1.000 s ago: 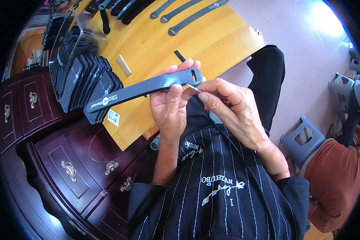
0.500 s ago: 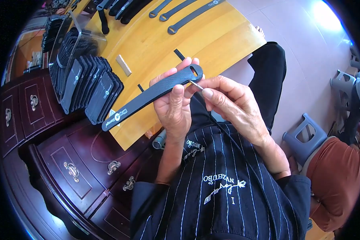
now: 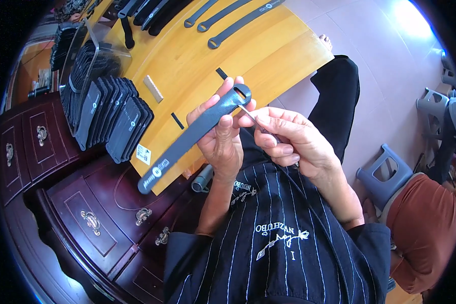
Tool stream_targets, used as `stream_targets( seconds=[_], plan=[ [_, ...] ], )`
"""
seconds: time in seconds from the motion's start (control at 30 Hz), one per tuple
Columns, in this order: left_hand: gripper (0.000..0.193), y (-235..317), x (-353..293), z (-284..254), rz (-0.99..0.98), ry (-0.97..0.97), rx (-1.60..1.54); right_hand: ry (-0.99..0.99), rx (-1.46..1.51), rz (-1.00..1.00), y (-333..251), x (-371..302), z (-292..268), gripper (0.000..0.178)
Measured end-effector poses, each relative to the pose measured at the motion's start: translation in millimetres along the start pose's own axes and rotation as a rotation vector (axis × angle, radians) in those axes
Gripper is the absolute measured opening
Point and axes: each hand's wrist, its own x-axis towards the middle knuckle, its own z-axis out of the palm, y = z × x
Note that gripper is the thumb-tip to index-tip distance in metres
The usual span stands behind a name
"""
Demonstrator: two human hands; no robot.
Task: The recorder is using a small metal tool to adjust or install components on grey fabric straps at a workshop table.
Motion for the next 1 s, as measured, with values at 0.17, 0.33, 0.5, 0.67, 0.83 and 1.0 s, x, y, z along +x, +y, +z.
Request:
stream_targets(
  seconds=[0.17,0.33,0.5,0.67,0.83,1.0],
  plan=[
    [0.025,-6,6,-8,0.240,-0.158,0.182,0.050,-0.120,-0.108,-2,-3,7,0.024],
    [0.027,-9,11,-21,0.373,-0.215,0.356,-0.005,0.066,-0.015,-2,-3,3,0.024],
    [0.026,-12,12,-22,0.442,-0.228,0.472,0.042,-0.174,-0.173,1,-3,6,0.024],
    [0.028,-9,9,-13,0.389,-0.092,0.448,-0.069,0.149,-0.018,-3,-1,11,0.023],
    [0.027,-4,16,-16,0.539,-0.201,0.620,0.327,-1.136,-0.821,16,6,10,0.022],
    [0.023,4,16,-14,0.512,-0.212,0.646,0.047,-0.158,-0.147,-3,-4,16,0.022]
  ],
)
